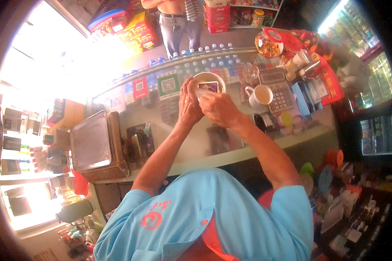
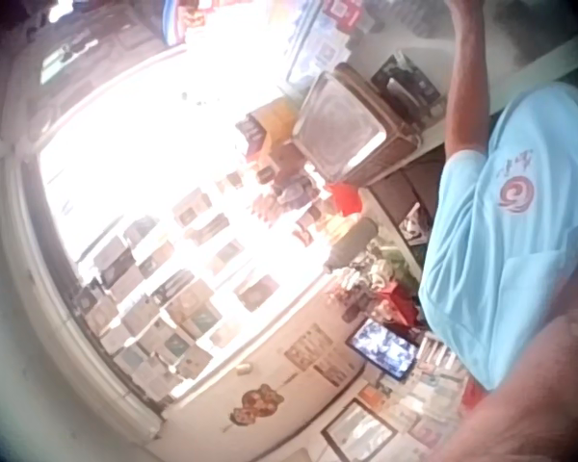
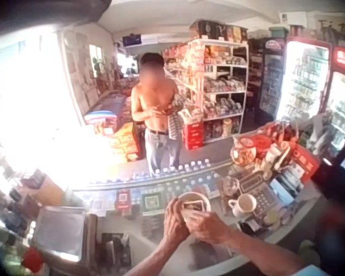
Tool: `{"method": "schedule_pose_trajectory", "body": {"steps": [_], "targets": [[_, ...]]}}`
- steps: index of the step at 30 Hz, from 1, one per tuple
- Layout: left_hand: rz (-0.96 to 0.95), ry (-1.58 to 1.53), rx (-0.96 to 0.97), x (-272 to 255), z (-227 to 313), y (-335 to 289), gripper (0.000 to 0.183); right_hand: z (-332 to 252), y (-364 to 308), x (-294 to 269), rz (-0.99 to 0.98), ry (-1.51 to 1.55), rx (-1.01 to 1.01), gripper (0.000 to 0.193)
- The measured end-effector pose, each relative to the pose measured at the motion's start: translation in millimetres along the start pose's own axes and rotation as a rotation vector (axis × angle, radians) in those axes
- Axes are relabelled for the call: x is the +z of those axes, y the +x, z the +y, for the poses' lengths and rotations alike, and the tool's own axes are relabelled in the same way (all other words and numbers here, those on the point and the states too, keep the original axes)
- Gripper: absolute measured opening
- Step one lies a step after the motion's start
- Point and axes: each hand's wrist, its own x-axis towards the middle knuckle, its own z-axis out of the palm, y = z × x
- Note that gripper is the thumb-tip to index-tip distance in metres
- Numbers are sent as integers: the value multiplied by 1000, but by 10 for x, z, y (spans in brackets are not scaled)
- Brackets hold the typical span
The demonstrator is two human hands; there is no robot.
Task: The person opens a cup of instant noodles, removes the lid, and adds seasoning packets into the cup. They then pour hot water from a thermos into the cup to prepare the noodles.
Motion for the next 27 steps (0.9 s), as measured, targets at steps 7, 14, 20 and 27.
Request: {"method": "schedule_pose_trajectory", "body": {"steps": [7,14,20,27], "targets": [[-20,-148,3,-41,-90,6,94,-262,227,297,92,111,173,18],[-94,-21,13,-81,-206,-12,118,-245,333,212,69,274,340,26],[-136,-125,-232,-416,78,-276,139,490,-70,-146,343,711,697,33],[-74,-236,-340,-351,326,-429,107,471,-366,-62,185,711,683,20]]}}
